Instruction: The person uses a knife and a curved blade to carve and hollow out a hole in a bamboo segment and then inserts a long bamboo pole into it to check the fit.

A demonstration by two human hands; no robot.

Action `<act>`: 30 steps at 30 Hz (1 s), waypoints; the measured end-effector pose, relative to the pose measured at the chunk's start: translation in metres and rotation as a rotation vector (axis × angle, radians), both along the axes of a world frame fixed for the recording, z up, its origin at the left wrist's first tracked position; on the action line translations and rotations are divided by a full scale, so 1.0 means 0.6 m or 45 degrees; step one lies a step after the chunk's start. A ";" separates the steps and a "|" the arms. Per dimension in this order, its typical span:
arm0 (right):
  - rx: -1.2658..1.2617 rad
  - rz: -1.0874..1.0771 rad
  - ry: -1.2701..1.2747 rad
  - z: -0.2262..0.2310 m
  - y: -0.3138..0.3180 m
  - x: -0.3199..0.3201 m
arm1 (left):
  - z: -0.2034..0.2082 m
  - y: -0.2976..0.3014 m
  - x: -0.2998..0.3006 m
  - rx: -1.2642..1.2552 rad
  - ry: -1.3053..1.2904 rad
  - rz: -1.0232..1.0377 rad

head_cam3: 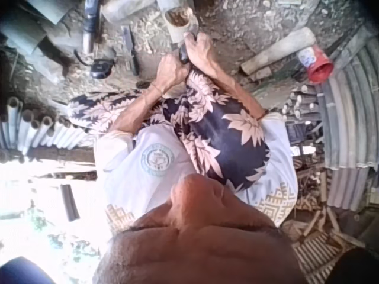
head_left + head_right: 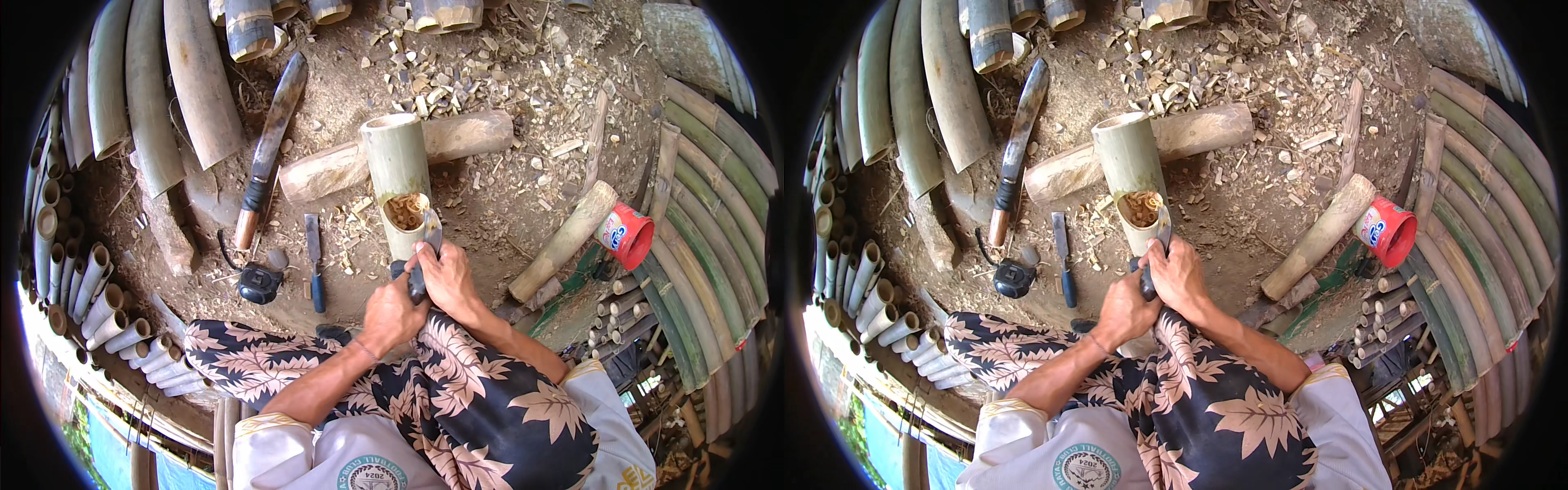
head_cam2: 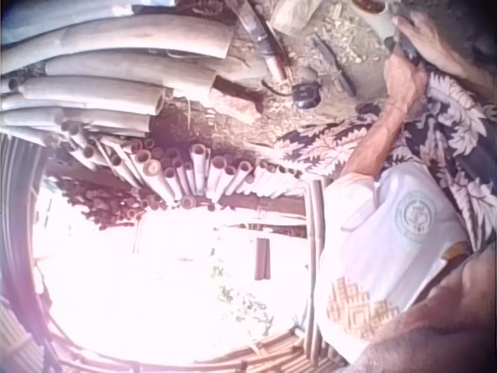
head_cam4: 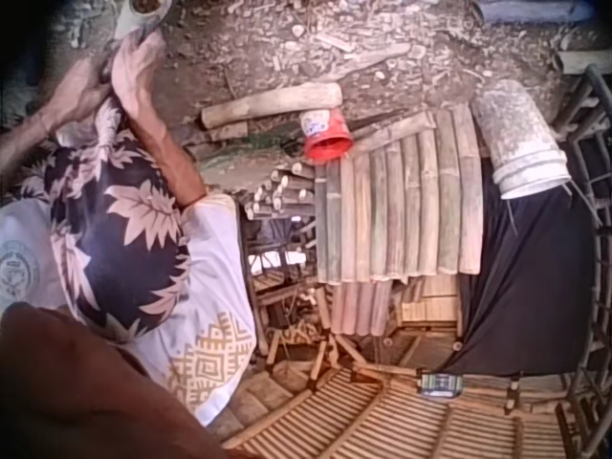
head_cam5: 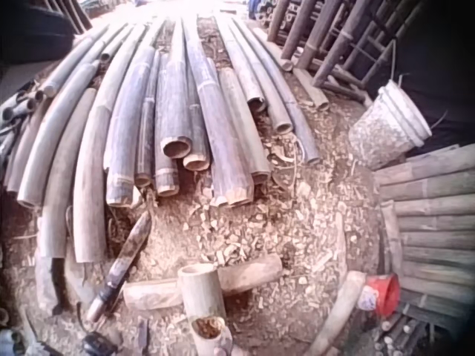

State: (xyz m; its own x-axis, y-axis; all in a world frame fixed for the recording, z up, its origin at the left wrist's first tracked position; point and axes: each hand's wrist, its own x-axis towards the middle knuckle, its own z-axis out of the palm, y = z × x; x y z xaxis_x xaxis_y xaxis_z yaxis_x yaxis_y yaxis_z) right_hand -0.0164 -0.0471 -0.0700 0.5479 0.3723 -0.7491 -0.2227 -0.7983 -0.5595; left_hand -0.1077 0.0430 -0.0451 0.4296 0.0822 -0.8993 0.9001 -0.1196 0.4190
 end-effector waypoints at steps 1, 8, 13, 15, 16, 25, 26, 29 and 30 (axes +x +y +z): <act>-0.021 0.031 -0.090 -0.004 -0.003 -0.002 | 0.000 -0.016 0.007 -0.037 -0.014 0.132; 0.225 0.189 -0.275 0.067 -0.038 0.029 | 0.003 -0.092 0.012 0.025 -0.523 0.501; 0.592 0.577 -0.551 0.127 -0.060 0.123 | 0.012 -0.093 0.073 -0.557 -0.814 0.785; 0.441 0.714 -0.440 0.125 -0.080 0.156 | 0.024 -0.052 0.095 -0.417 -0.998 0.135; 0.416 0.785 -0.403 0.123 -0.086 0.170 | 0.024 -0.042 0.096 -0.509 -0.827 0.057; 0.324 1.554 -0.293 0.140 0.000 0.247 | 0.022 -0.056 0.089 -1.238 -0.243 1.391; 0.292 1.691 -0.285 0.136 0.015 0.253 | 0.012 -0.067 0.099 -1.228 -0.187 1.611; 0.232 1.935 -0.289 0.116 0.051 0.266 | -0.023 -0.079 0.117 -1.267 -0.232 2.005; 0.203 1.958 -0.257 0.112 0.056 0.269 | -0.030 -0.081 0.121 -1.291 -0.287 2.092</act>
State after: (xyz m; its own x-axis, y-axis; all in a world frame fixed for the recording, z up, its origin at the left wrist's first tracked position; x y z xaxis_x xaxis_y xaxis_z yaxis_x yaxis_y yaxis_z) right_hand 0.1452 -0.0135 -0.0031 -0.3378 0.7146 -0.6125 0.8095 -0.1114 -0.5765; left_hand -0.0352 -0.0056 -0.0631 0.5834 0.0286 -0.8117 -0.2069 0.9717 -0.1144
